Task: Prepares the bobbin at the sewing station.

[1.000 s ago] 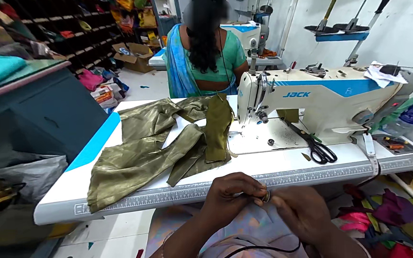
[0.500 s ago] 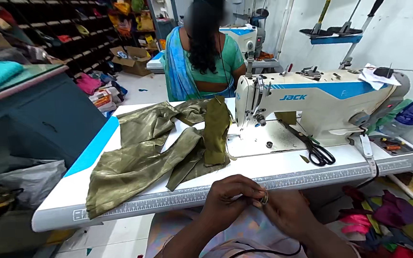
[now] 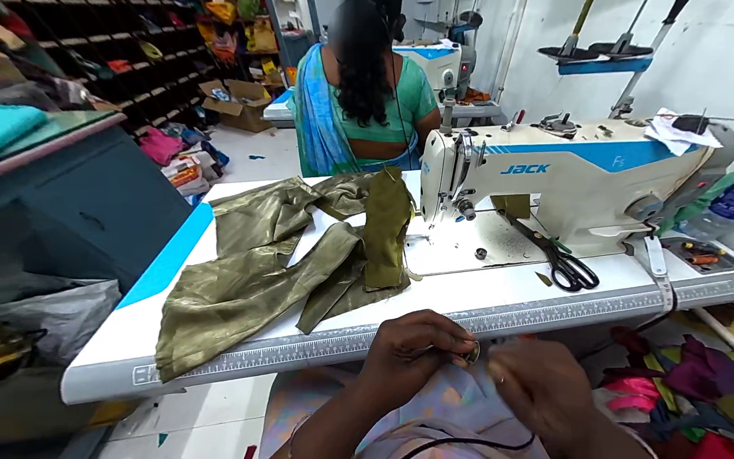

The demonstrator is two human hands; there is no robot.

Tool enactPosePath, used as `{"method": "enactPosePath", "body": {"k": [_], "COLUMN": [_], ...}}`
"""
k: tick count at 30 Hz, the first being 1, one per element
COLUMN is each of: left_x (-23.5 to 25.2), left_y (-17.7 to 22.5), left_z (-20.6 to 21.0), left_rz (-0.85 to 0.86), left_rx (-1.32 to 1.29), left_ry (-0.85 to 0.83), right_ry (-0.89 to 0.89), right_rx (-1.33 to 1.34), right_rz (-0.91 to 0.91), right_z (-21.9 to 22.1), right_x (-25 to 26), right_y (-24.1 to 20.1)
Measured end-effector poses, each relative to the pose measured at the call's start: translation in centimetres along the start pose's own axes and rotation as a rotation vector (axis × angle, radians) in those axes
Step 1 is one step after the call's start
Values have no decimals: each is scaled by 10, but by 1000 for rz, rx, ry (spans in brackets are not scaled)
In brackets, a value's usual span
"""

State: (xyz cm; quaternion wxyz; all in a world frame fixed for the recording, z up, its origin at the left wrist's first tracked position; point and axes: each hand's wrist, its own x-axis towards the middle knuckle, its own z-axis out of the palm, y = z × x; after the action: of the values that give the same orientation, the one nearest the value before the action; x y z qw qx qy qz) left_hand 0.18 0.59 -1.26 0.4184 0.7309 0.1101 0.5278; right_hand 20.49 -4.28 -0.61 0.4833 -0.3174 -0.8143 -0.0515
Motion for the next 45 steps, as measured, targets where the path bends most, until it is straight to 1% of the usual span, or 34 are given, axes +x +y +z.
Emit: {"method": "enactPosePath", "body": {"k": [1, 3, 4, 6, 8, 10, 11, 13, 16, 18, 20, 22, 24, 26, 29, 31, 33, 35, 38, 40, 43, 45], "left_x": [1, 2, 2, 0, -2, -1, 0, 1, 0, 1, 3, 4, 4, 2, 2, 3, 3, 1, 1, 1, 0, -1], "left_y": [1, 3, 2, -1, -2, 0, 1, 2, -2, -1, 2, 3, 0, -1, 0, 0, -1, -3, -1, 1, -3, -3], "left_z": [1, 2, 0, -3, -2, 1, 2, 2, -2, -2, 1, 1, -2, -3, -1, 0, -2, -3, 0, 1, -3, -3], "left_rz": [2, 21, 28, 25, 9, 0, 2, 14, 17, 18, 17, 27, 28, 20, 19, 26, 26, 24, 28, 31, 28, 17], "left_rx": [-7, 7, 20, 37, 29, 7, 7, 35, 87, 82, 66, 72, 87, 88, 68, 59, 71, 72, 56, 71, 94, 85], "left_ry": [-6, 1, 9, 22, 9, -16, -19, -6, 25, 10, -3, 10, 28, 31, 12, 21, 32, 26, 2, 10, 37, 25], "right_ry": [36, 3, -41, -121, -93, 2, 21, -8, -89, -31, 30, -4, -70, -75, 13, -18, -82, -79, 30, 9, -93, -71], "right_rx": [-33, -46, -34, 20, 50, -13, -36, -58, 12, 14, -34, -69, -55, -1, -37, -60, -44, -10, -63, -102, -51, -30], "right_rz": [30, 56, 36, -41, -61, 11, 45, 72, -39, -21, 43, 56, -11, -48, 36, 59, -4, -65, 29, 65, -28, -46], "right_z": [1, 12, 17, 17, 8, 2, 4, 14, 16, 8, 9, 18, 22, 15, 13, 20, 22, 13, 8, 18, 20, 9], "right_x": [1, -5, -11, -14, -8, -2, -2, -10, -13, -6, -2, -7, -12, -7, -4, -10, -13, -7, -1, -7, -13, -6], "right_y": [9, 25, 24, 10, 0, 7, 16, 25, 6, 2, 16, 27, 17, 6, 22, 29, 16, 3, 18, 28, 8, 2]}}
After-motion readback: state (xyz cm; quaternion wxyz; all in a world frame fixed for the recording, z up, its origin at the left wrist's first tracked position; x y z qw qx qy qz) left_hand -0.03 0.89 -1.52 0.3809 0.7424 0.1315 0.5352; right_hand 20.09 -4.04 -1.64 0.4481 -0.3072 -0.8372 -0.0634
